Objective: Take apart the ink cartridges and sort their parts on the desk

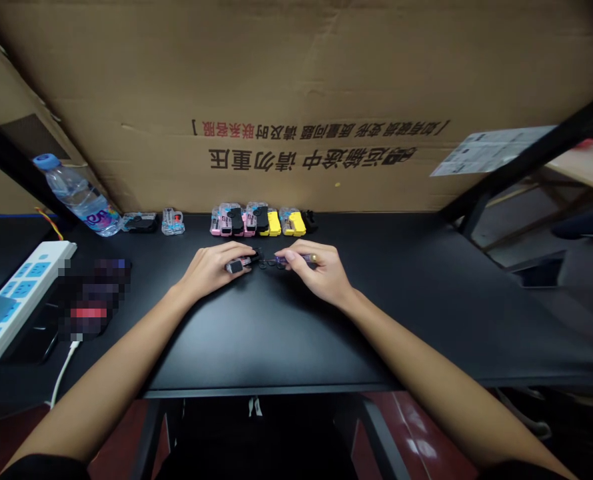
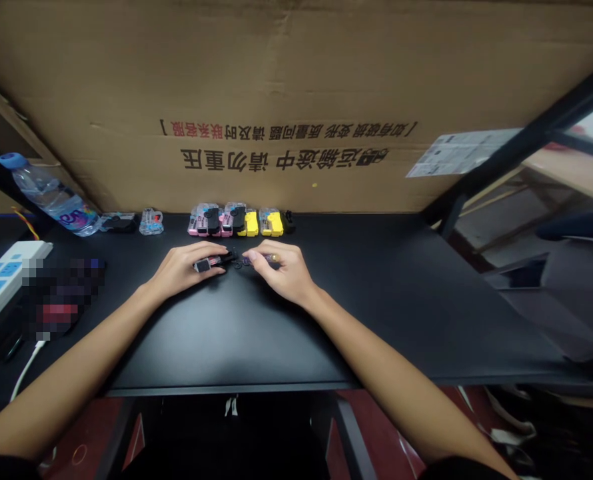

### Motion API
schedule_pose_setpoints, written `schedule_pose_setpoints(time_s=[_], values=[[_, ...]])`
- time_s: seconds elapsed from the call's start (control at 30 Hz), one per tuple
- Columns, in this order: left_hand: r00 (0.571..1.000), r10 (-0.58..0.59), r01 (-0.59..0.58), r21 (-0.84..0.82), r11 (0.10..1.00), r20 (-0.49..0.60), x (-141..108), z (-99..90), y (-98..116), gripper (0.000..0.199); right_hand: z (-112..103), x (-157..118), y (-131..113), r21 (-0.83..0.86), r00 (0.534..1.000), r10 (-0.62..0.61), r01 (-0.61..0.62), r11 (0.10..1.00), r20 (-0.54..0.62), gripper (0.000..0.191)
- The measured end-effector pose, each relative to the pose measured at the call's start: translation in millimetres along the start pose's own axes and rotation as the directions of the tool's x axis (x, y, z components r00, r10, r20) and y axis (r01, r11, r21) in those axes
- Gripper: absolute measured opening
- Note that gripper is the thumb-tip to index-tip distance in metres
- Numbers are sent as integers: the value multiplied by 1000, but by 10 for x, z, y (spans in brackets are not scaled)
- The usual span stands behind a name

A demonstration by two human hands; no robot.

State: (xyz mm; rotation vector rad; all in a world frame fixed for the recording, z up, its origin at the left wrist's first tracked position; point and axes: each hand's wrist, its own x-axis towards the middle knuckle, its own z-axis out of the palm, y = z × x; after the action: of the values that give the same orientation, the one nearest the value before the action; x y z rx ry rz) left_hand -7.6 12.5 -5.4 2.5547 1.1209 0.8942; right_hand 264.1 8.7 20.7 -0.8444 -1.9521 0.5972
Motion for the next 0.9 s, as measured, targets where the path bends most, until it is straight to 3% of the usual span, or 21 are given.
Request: schedule_pose_setpoints(time_s=[0.3,0.47,0.7,0.8,0.9], values=[[998,-13,23,-172,985,56,8,-54,-76,47,79,-2,-40,-3,997,-7,8,1000,72,33],[981,-180,147,-315,938,-77,38,-60,-46,47,122,-22,60,-21,988,46,-44,999,148,32],[900,-383,249,-477,843,-207,43,-75,18,58,-18,-12,269,-21,985,173,-172,985,28,39],[903,-400,248,-576,779,-153,40,-37,-2,62,-93,15,279,20,978,190,-189,982,-79,45],[917,-394,263,-659,705,-55,42,7,11,60,-131,59,202,14,974,128,-128,992,-187,52]])
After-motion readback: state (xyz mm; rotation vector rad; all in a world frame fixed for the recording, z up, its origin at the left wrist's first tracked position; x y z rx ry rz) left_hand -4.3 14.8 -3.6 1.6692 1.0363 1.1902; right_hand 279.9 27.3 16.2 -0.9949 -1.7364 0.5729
